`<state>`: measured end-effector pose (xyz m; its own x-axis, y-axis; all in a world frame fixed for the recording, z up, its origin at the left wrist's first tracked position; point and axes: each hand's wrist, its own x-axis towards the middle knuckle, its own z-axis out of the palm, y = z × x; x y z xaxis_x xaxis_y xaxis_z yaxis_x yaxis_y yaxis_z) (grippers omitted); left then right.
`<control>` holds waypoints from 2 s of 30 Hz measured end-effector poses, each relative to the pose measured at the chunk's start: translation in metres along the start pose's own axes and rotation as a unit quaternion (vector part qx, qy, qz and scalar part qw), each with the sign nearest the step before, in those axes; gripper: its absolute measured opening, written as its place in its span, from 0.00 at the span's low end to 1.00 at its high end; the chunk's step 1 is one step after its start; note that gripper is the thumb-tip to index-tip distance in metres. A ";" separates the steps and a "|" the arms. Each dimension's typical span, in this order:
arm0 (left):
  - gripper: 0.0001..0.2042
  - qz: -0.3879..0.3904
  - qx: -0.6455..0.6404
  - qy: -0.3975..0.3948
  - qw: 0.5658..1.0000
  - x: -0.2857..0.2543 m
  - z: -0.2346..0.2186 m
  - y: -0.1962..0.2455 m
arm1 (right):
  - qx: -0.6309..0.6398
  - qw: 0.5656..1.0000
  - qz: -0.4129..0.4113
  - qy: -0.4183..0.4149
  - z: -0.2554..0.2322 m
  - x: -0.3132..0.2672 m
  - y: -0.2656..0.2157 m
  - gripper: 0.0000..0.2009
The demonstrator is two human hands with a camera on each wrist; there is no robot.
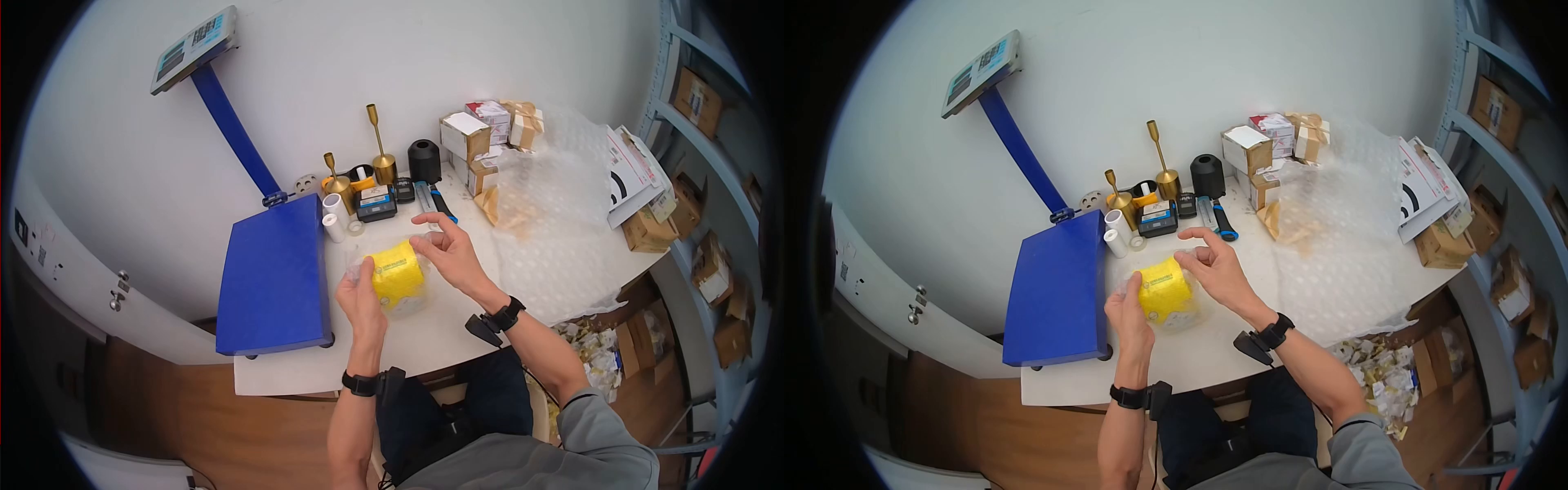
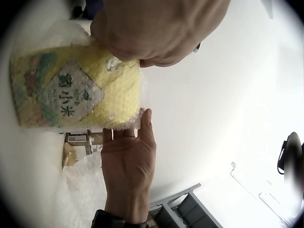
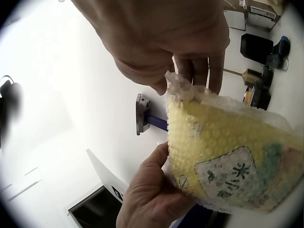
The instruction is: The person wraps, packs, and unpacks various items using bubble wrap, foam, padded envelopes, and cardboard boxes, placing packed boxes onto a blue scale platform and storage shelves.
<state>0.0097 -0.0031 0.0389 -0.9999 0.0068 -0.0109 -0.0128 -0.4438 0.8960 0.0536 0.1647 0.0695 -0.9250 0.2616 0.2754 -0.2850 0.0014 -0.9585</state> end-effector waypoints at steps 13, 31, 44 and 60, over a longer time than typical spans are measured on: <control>0.05 0.064 0.088 0.009 0.994 0.013 -0.005 -0.004 | 0.070 0.988 0.082 0.107 -0.013 0.018 0.042 0.14; 0.16 -0.080 0.065 -0.077 0.992 0.033 -0.031 0.008 | -0.373 0.858 -0.327 -0.136 -0.030 0.022 0.038 0.22; 0.26 0.044 0.157 -0.226 0.960 0.012 -0.051 -0.032 | -0.155 0.983 0.082 -0.053 0.006 0.016 0.069 0.26; 0.23 -0.119 -0.104 -0.045 0.986 0.033 -0.033 -0.040 | -0.695 0.689 0.079 -0.191 -0.202 -0.186 -0.027 0.52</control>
<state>-0.0226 -0.0152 -0.0120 -0.9646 0.2080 -0.1618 -0.2560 -0.5939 0.7627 0.2843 0.3105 0.0296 -0.9913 0.0917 -0.0947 0.0967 0.9941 -0.0499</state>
